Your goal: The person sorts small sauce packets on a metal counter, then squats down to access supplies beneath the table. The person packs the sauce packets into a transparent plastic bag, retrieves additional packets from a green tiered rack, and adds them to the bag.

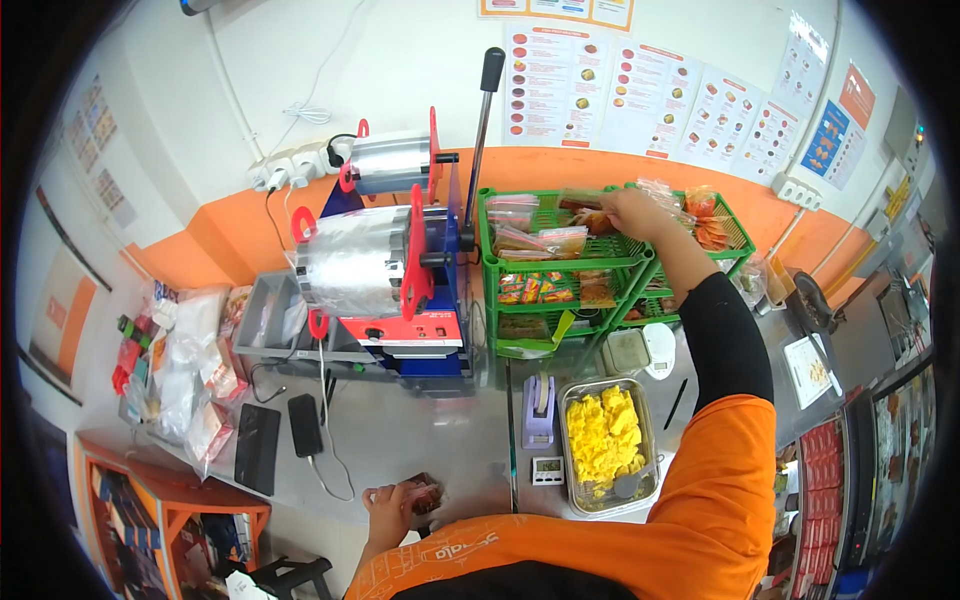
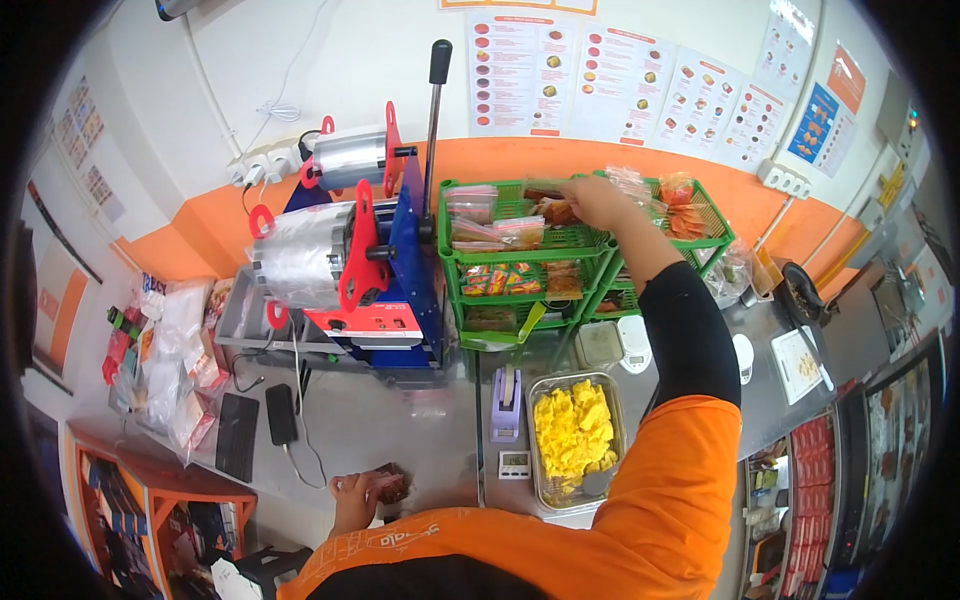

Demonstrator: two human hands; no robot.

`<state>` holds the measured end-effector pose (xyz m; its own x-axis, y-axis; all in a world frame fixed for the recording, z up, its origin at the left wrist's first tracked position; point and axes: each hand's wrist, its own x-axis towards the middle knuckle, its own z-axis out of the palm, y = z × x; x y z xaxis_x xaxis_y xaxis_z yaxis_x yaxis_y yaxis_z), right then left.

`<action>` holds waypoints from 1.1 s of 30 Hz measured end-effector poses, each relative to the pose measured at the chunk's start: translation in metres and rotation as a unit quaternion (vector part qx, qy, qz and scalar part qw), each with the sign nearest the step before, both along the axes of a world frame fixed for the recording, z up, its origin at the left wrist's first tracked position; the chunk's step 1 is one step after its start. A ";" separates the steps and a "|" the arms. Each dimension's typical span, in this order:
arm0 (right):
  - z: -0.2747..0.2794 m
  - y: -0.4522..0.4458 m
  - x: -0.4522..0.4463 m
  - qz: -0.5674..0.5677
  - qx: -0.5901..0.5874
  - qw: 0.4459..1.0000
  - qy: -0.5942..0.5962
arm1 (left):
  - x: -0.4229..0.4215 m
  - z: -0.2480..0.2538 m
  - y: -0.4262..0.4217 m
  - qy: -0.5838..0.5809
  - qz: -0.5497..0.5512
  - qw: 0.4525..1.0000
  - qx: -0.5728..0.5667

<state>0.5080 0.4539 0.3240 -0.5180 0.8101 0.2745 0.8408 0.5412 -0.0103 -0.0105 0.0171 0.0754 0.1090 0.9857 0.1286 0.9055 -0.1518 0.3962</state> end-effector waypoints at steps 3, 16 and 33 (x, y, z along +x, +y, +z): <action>0.026 -0.021 -0.005 -0.020 -0.097 0.995 -0.008 | 0.000 0.000 -0.002 -0.008 0.003 1.000 0.005; 0.031 0.000 -0.001 -0.097 -0.123 0.987 0.027 | 0.008 0.014 0.002 -0.012 0.014 1.000 -0.018; -0.021 0.050 -0.030 0.011 -0.151 0.986 -0.073 | 0.001 -0.009 -0.008 0.008 0.029 0.999 0.012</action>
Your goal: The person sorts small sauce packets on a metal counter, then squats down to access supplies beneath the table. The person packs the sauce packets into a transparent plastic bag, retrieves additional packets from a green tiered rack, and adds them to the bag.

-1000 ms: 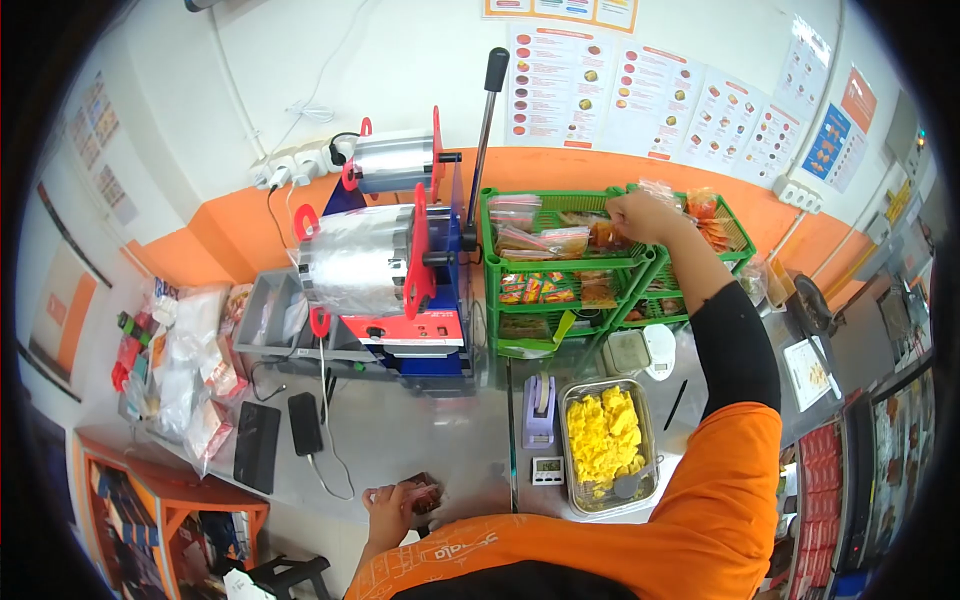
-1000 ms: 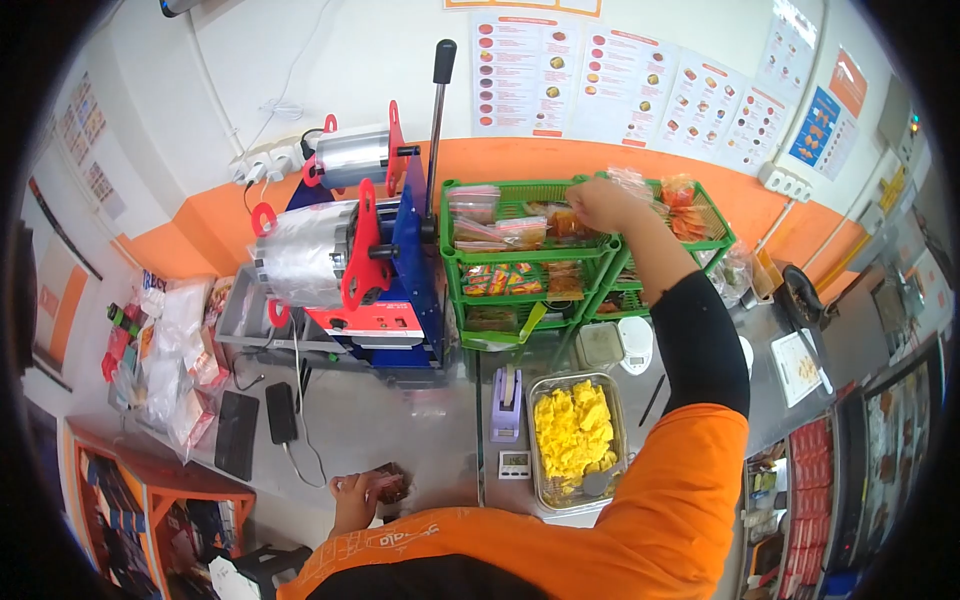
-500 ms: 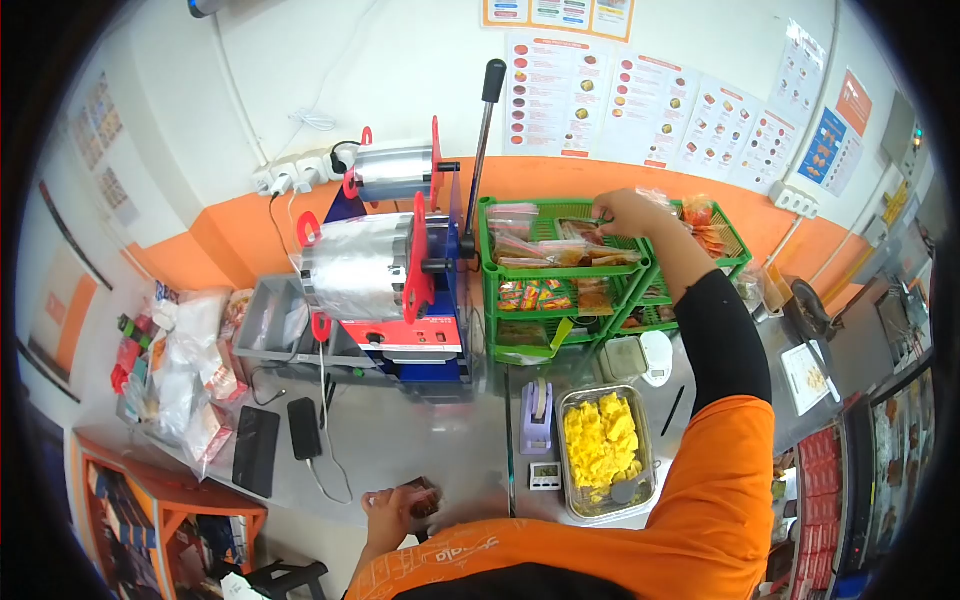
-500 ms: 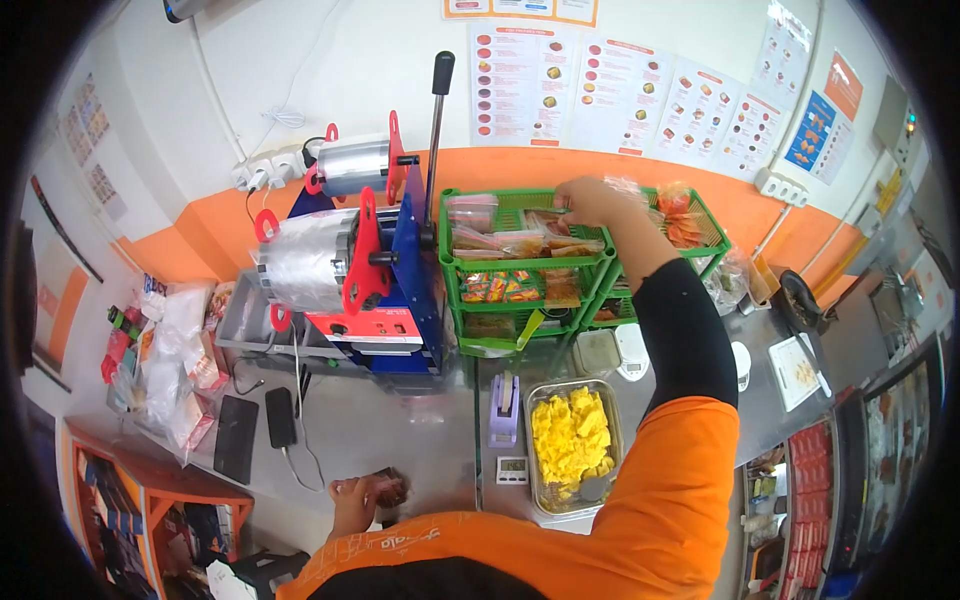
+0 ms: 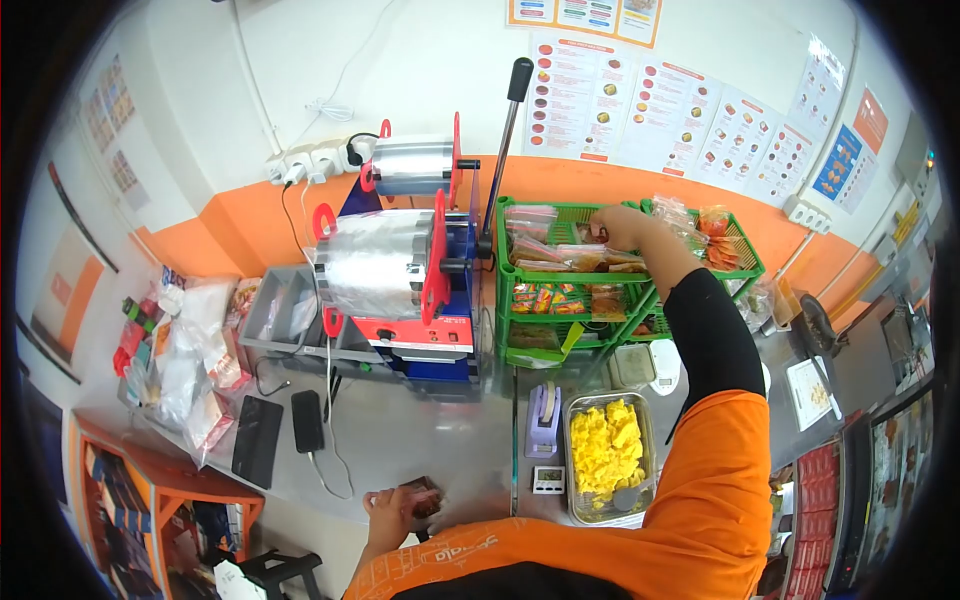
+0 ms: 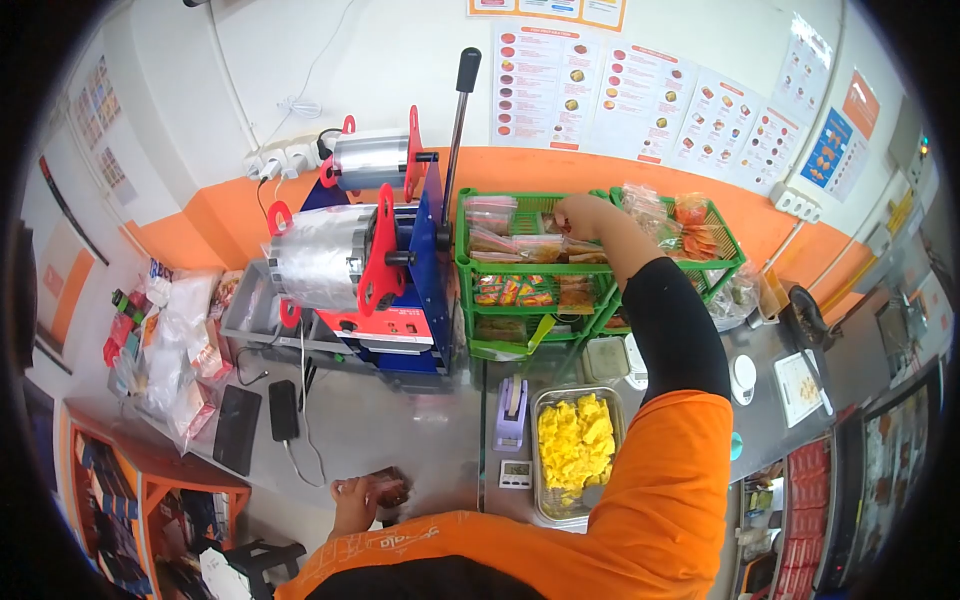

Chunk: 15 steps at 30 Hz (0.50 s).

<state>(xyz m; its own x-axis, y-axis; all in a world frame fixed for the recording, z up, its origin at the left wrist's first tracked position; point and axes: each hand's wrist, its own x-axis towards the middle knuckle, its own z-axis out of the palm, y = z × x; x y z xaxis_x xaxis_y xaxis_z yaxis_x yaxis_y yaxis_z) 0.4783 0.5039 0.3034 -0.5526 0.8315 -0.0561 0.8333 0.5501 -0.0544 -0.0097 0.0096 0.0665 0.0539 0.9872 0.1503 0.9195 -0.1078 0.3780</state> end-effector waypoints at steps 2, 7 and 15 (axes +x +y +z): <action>-0.007 0.005 0.007 0.026 0.029 0.999 0.014 | 0.001 0.004 0.002 -0.003 -0.004 1.000 -0.001; 0.023 -0.020 0.014 -0.038 0.093 0.990 0.099 | 0.004 0.017 0.003 0.000 -0.016 1.000 -0.009; 0.051 -0.068 0.008 -0.115 -0.055 0.991 0.036 | 0.001 0.005 0.005 0.027 -0.016 0.999 0.011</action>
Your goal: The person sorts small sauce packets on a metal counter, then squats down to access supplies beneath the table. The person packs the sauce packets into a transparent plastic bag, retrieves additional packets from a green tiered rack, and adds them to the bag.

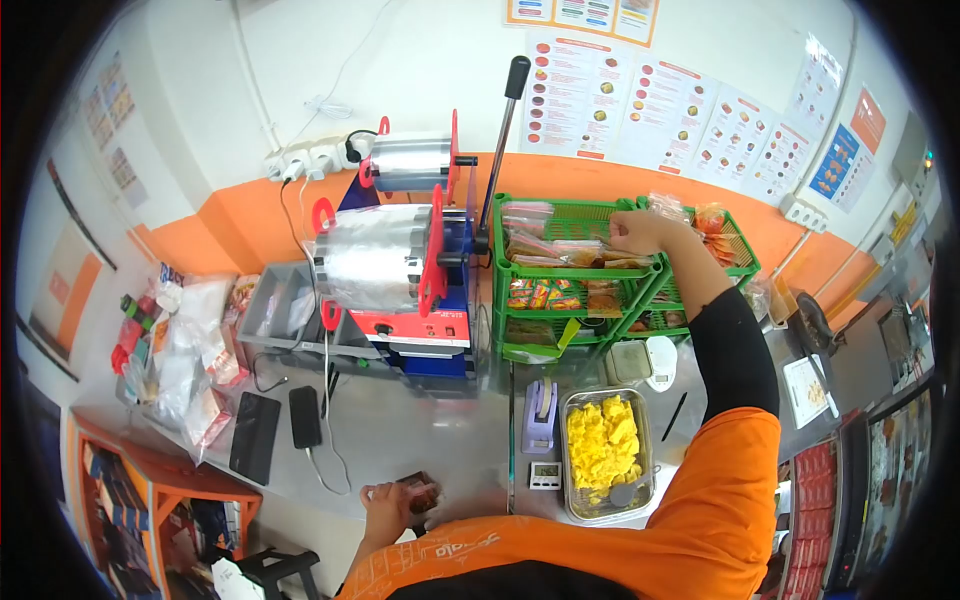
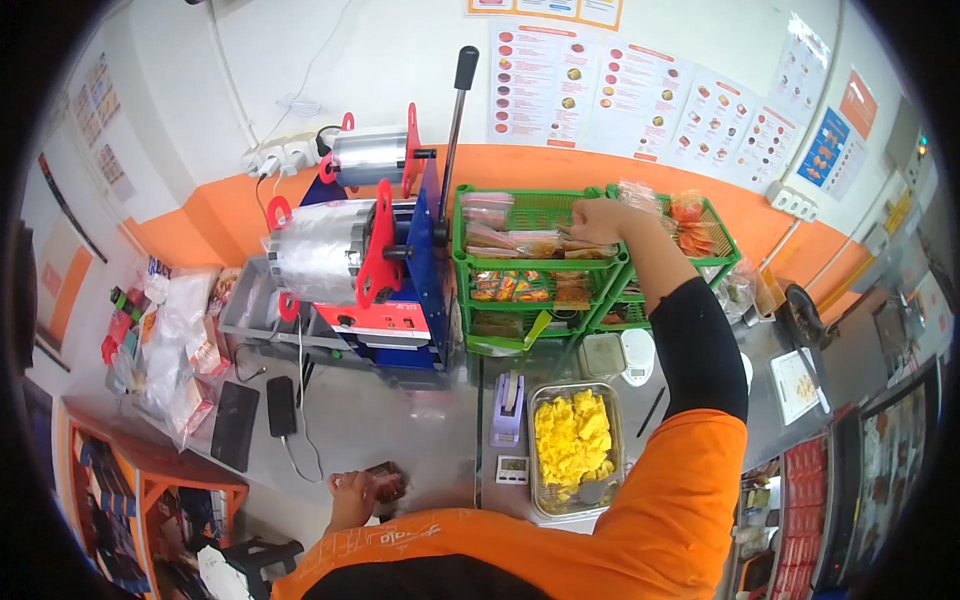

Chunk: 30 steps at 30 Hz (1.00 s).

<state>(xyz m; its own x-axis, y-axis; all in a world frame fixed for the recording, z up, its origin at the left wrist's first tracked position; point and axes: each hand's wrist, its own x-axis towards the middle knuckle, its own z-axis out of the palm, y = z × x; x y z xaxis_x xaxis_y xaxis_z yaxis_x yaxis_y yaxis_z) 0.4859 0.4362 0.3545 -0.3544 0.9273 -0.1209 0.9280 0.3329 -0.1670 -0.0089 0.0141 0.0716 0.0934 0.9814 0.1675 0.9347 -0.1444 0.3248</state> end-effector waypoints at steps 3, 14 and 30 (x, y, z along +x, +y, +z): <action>0.009 -0.023 -0.008 -0.038 0.065 0.997 0.013 | 0.001 -0.005 0.005 -0.012 0.002 1.000 0.006; -0.111 -0.226 -0.228 0.346 -0.302 0.850 0.260 | 0.008 -0.001 0.016 -0.114 0.019 0.993 -0.015; -0.297 -0.321 -0.294 0.100 -0.231 0.905 0.342 | 0.021 -0.021 0.009 -0.272 0.045 0.961 -0.003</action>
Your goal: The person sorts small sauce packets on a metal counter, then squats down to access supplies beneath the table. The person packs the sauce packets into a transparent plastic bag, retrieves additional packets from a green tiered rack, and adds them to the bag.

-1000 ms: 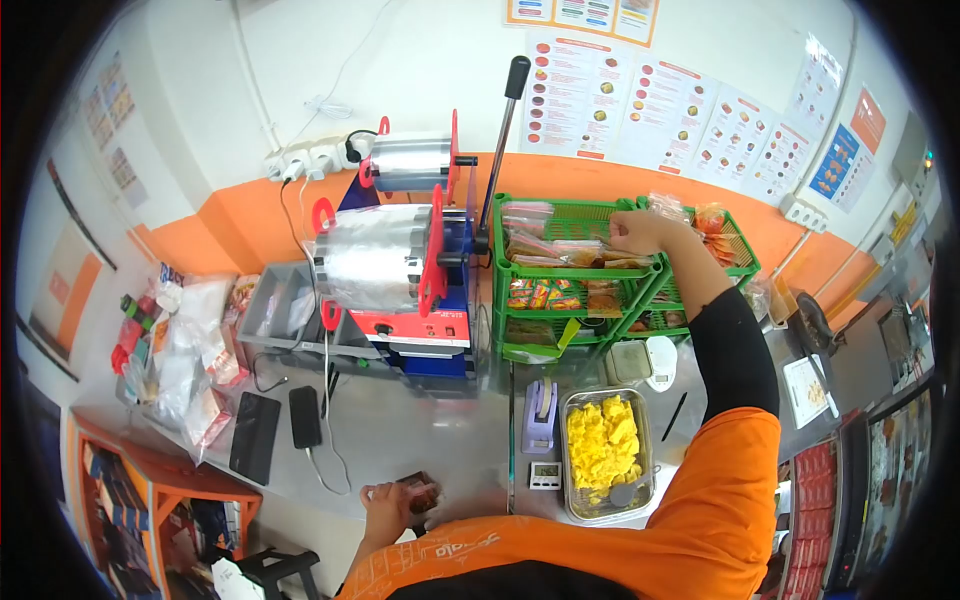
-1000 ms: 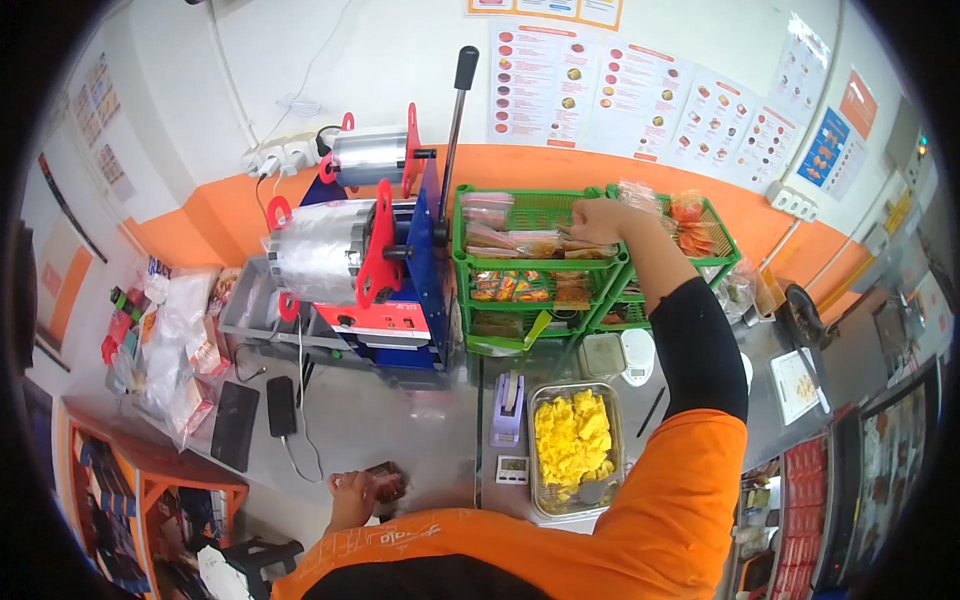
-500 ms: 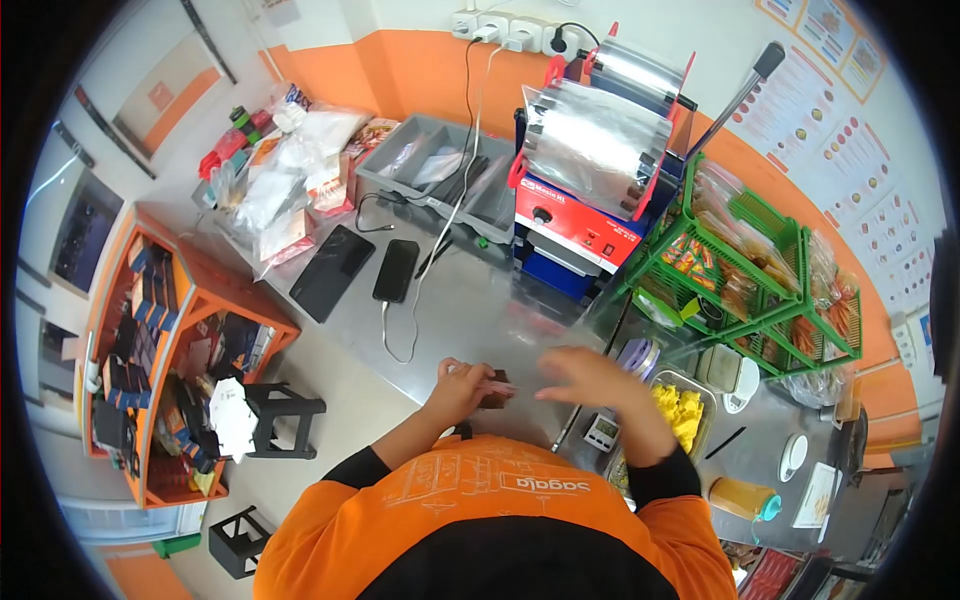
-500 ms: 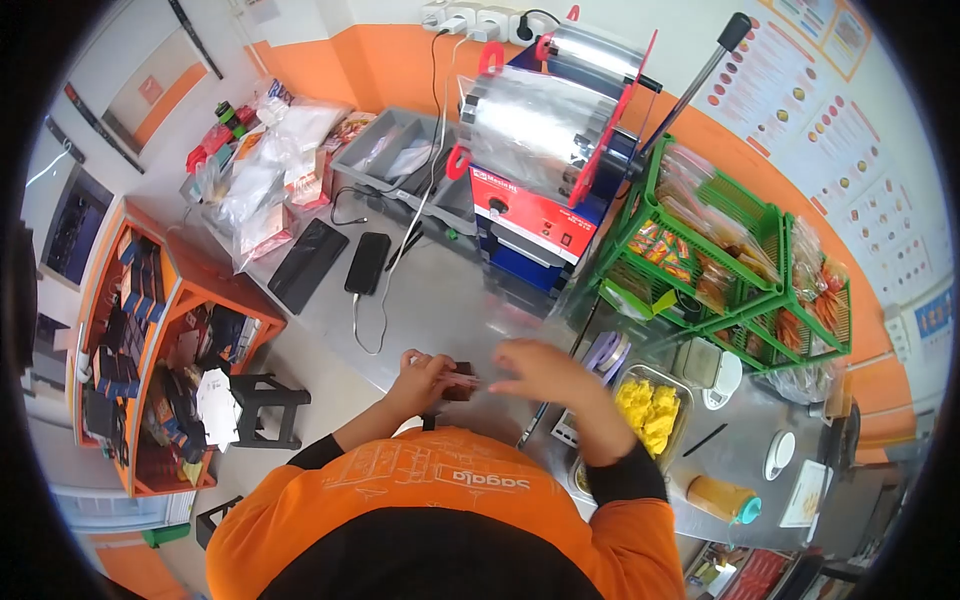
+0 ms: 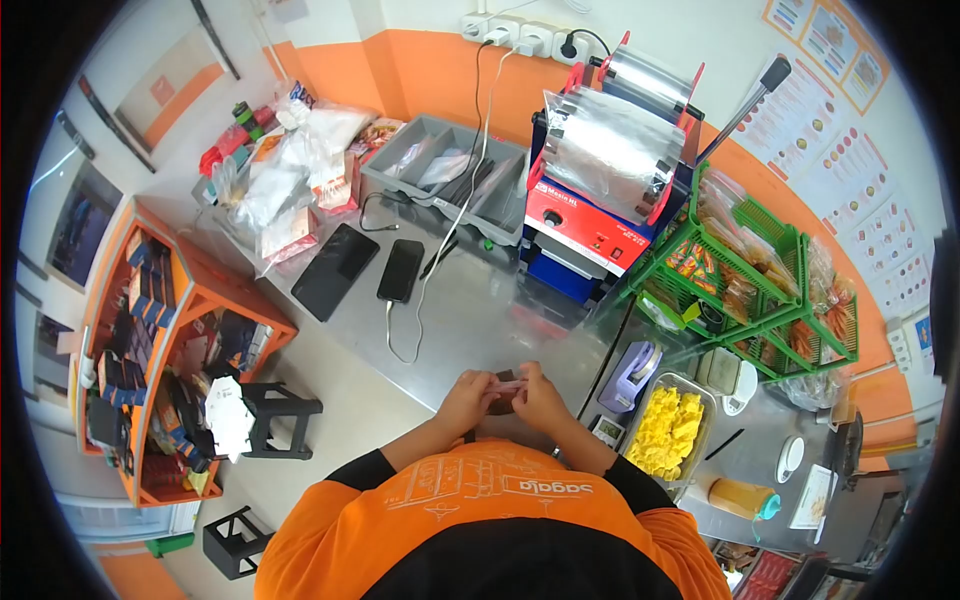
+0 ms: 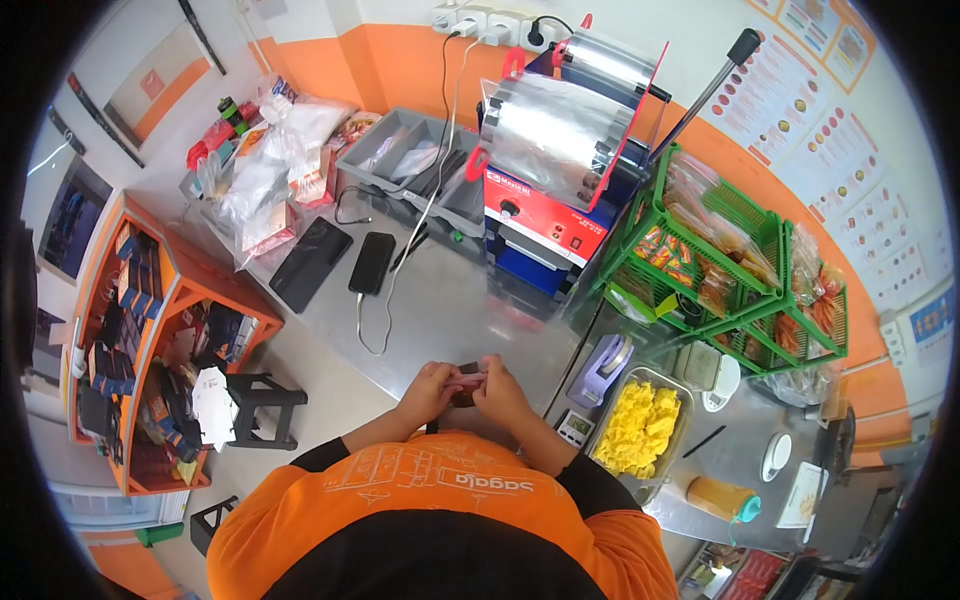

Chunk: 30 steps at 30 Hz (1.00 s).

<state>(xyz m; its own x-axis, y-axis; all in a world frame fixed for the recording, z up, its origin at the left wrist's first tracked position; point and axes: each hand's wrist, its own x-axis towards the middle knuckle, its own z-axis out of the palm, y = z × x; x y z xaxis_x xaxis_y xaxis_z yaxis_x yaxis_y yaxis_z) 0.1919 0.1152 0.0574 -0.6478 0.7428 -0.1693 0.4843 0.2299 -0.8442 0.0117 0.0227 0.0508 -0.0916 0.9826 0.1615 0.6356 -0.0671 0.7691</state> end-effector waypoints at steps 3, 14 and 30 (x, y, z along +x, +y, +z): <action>-0.014 -0.006 0.002 -0.030 0.067 0.997 0.034 | -0.002 -0.001 0.000 0.007 -0.007 1.000 -0.008; 0.002 -0.006 0.001 -0.084 0.017 0.991 0.103 | -0.002 -0.002 -0.001 0.036 0.000 0.999 -0.005; -0.006 -0.001 0.007 0.169 0.291 0.941 -0.030 | 0.008 0.011 0.004 0.074 -0.028 0.997 -0.020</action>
<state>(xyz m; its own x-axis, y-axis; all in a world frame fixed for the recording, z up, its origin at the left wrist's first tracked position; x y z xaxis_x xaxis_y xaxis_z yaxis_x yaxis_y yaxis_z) 0.1993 0.1146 0.0512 -0.8656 0.4747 0.1593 0.3431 0.7941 -0.5017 0.0200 0.0265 0.0619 -0.0149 0.9915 0.1294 0.7380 -0.0765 0.6705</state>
